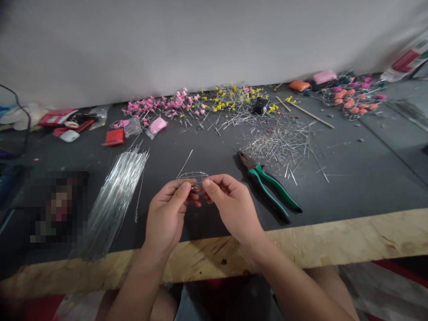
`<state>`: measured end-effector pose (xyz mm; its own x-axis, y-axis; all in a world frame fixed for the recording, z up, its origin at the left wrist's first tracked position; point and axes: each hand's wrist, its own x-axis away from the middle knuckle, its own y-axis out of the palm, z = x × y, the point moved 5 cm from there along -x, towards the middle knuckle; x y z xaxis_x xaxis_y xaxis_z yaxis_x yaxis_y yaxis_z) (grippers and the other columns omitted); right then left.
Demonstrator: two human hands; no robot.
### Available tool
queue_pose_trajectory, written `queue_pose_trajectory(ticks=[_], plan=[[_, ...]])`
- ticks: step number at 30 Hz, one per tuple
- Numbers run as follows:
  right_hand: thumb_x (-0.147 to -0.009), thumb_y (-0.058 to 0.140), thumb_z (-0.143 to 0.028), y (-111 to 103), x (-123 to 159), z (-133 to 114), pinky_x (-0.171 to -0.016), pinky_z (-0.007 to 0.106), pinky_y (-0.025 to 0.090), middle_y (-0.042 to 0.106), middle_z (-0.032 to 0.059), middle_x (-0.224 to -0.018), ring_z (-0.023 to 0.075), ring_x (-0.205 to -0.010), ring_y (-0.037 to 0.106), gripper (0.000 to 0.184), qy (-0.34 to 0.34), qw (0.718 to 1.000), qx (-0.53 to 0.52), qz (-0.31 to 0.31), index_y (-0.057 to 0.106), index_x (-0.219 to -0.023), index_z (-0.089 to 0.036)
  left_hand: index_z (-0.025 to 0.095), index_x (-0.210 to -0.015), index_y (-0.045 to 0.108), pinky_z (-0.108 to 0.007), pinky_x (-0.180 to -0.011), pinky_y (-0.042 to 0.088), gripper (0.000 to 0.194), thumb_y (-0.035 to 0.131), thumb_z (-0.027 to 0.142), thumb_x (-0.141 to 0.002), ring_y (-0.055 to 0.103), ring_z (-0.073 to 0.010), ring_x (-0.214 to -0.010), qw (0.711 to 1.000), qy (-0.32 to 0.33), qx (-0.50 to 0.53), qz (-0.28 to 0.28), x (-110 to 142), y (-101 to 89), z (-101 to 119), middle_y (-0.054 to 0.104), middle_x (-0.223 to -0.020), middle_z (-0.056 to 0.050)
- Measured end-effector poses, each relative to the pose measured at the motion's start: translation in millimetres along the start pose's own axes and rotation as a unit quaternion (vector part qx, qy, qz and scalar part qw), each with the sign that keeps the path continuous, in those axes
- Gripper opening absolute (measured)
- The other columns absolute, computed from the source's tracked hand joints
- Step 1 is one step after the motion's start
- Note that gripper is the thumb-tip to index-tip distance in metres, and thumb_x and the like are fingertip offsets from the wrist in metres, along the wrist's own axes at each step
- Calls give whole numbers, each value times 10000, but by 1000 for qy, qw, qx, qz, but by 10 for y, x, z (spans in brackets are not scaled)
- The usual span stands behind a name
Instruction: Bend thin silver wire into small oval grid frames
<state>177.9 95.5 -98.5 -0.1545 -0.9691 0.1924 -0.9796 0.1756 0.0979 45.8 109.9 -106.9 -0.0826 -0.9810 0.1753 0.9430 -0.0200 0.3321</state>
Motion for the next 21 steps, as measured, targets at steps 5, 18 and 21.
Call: queue_pose_trajectory(ticks=[5, 18, 21], plan=[[-829, 643, -359, -16, 12, 12, -647, 276, 493, 677, -2, -700, 127, -662, 606, 174, 0, 1000, -10, 4, 669, -776, -196, 194, -840, 732, -209, -583, 527, 94, 681, 265, -808, 611, -101, -662, 1000, -1, -2, 3, 1, -4, -4, 694, -767, -12], [-824, 643, -329, -12, 25, -21, -638, 279, 506, 688, -5, -691, 129, -645, 622, 143, -6, 1000, -1, 22, 666, -771, -198, 190, -844, 726, -229, -591, 532, 98, 672, 267, -816, 627, -115, -663, 1000, -1, -1, -2, 0, 6, -8, 703, -767, -18], [-824, 641, -329, -4, 27, -21, -633, 281, 511, 684, -8, -681, 128, -636, 624, 144, -10, 1000, -10, 20, 661, -766, -199, 189, -843, 726, -238, -607, 545, 92, 676, 259, -811, 628, -115, -662, 1000, 2, 4, -1, 0, 1, -6, 701, -769, -16]])
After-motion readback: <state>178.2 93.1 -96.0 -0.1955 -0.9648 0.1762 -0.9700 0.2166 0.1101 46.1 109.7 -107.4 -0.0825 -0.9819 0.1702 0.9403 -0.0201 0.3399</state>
